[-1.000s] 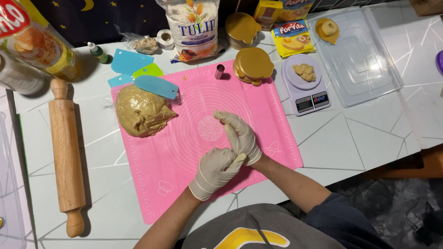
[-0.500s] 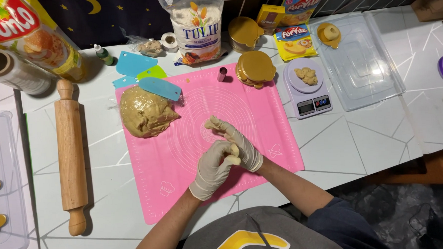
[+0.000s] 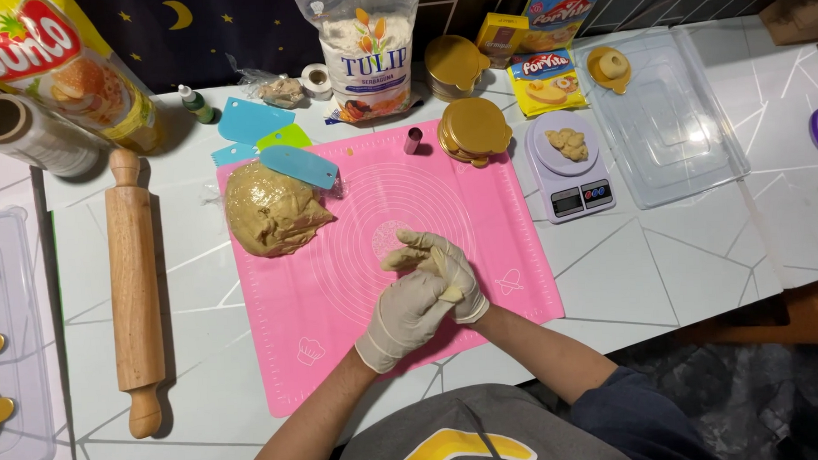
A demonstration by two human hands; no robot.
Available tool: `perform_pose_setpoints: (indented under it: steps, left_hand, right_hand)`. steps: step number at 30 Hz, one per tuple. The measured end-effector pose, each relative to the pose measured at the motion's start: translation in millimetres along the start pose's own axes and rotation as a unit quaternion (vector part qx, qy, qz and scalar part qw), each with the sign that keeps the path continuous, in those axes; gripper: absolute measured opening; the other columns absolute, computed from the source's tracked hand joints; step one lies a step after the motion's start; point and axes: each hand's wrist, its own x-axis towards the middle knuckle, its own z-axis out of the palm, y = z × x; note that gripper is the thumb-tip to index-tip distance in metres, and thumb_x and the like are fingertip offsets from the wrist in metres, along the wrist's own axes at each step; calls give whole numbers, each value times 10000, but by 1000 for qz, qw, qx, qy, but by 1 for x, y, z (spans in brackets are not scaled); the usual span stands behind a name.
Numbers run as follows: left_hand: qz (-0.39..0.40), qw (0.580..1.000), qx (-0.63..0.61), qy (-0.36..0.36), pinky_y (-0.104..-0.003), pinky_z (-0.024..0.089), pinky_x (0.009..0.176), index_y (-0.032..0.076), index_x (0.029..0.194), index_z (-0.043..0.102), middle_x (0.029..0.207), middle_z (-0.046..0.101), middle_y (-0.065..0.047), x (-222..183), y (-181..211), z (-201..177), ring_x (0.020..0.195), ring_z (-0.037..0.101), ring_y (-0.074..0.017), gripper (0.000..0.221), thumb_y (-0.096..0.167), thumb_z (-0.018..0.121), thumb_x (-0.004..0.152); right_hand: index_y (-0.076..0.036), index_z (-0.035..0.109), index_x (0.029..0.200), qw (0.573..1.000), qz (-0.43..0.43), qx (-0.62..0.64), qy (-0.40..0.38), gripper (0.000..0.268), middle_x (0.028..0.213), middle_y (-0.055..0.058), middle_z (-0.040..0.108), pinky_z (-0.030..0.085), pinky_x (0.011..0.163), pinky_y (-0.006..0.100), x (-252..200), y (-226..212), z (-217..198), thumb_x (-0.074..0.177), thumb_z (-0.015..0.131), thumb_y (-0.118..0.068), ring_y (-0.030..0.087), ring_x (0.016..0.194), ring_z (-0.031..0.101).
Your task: Preparing and shaping dough into donuts using a rolling pin and cutters on a silicone mat.
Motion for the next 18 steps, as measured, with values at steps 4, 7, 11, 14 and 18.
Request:
perform_pose_setpoints:
  steps: [4,7,11,14,18]
  left_hand:
    - [-13,997,66,36,-457,509,606,163,838,590,722,517,-71,3,1,-22,713,616,-367,166,244,670,958]
    - [-12,997,79,18,-559,504,586,111,930,654,741,597,-124,15,12,-47,731,633,-422,123,233,671,943]
    - [-63,991,82,90,-443,550,625,151,895,699,724,632,-54,10,-4,-51,705,664,-355,121,255,706,956]
    - [-81,983,94,132,-404,558,647,159,907,708,732,632,-32,7,-8,-54,703,662,-317,104,243,701,969]
    - [-80,973,120,183,-387,557,647,139,852,711,684,612,-37,16,6,-66,665,650,-312,130,219,736,952]
  right_hand:
    - [50,433,1484,997,-28,-53,-58,637,1195,269,693,594,802,278,9,-17,3,1030,481,-393,275,1125,699]
    - [-54,736,1244,917,-132,-377,5,436,1078,125,756,619,710,290,19,-61,-2,912,744,-336,170,837,749]
    - [-98,674,1340,641,-181,-711,226,516,1229,172,662,533,965,442,38,-128,-55,920,785,-375,347,1145,633]
    - [-100,502,1490,463,-32,-799,383,837,1260,200,560,524,915,539,62,-158,-142,873,737,-614,375,1180,534]
    - [-176,727,1109,552,52,-725,409,534,955,20,618,545,763,441,75,-175,-213,787,821,-591,284,922,667]
